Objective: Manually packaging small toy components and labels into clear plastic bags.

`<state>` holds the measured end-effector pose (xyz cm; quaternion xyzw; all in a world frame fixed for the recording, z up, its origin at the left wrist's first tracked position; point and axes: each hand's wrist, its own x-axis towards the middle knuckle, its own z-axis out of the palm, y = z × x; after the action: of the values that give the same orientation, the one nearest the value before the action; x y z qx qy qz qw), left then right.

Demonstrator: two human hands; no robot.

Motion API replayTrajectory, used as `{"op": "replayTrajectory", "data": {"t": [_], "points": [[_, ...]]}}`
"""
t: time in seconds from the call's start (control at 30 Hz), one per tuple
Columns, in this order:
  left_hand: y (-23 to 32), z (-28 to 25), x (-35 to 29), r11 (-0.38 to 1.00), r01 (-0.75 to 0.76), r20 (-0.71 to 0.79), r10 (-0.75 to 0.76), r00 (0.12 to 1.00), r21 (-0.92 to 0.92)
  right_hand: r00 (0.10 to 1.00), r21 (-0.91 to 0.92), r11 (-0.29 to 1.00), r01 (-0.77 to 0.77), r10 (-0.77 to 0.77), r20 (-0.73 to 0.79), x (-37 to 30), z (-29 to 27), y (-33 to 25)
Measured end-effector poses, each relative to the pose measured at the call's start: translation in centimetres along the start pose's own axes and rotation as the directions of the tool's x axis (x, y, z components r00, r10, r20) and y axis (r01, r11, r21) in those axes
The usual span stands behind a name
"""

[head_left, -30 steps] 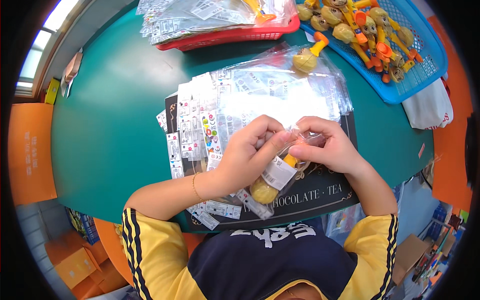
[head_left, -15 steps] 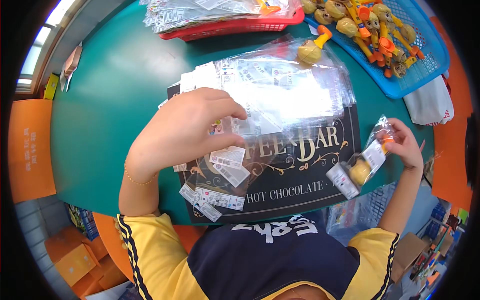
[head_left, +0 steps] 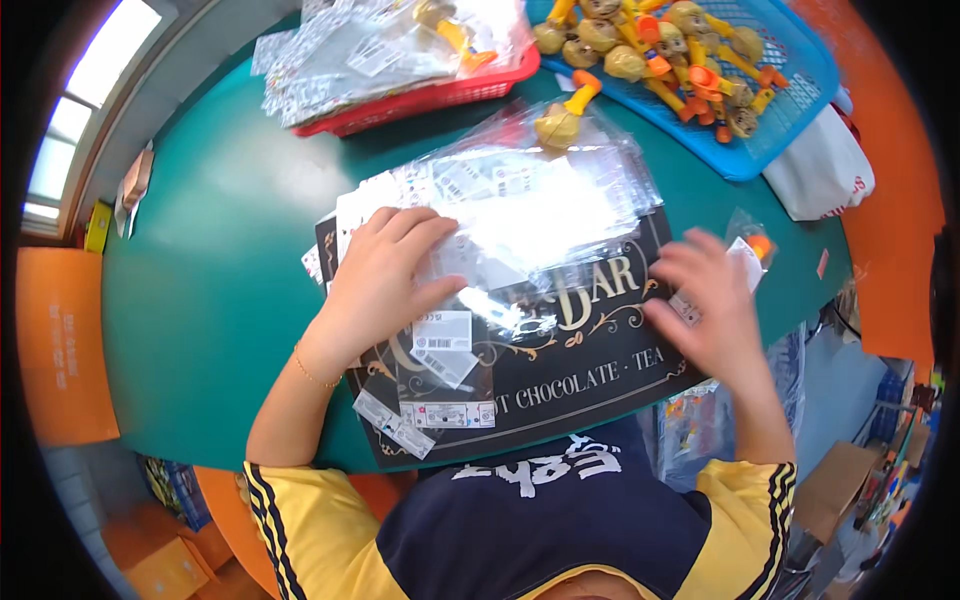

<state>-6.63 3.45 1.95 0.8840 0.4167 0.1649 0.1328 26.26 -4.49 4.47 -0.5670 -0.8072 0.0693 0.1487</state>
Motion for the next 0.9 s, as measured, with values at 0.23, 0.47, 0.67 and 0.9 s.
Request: {"op": "replayTrajectory", "data": {"t": [0.23, 0.47, 0.67, 0.9], "points": [[1.0, 0.3, 0.5, 0.994, -0.017, -0.067, 0.01, 0.998, -0.104, 0.99, -0.07, 0.988, -0.138, 0.134, -0.051, -2.8, 0.4, 3.4], [1.3, 1.5, 0.6, 0.983, -0.065, -0.145, 0.041, 0.989, -0.17, 0.894, -0.263, 0.871, -0.415, 0.444, 0.057, -5.8, -3.1, 5.7], [1.3, 1.5, 0.4, 0.994, -0.055, -0.086, 0.047, 0.995, -0.099, 0.805, -0.508, 0.752, -0.419, 0.567, 0.175, -6.2, -6.1, 5.7], [1.9, 0.9, 0.5, 0.996, -0.007, -0.035, 0.003, 0.999, -0.094, 0.997, -0.092, 0.994, -0.052, 0.057, 0.056, 2.7, -4.9, 4.3]]}}
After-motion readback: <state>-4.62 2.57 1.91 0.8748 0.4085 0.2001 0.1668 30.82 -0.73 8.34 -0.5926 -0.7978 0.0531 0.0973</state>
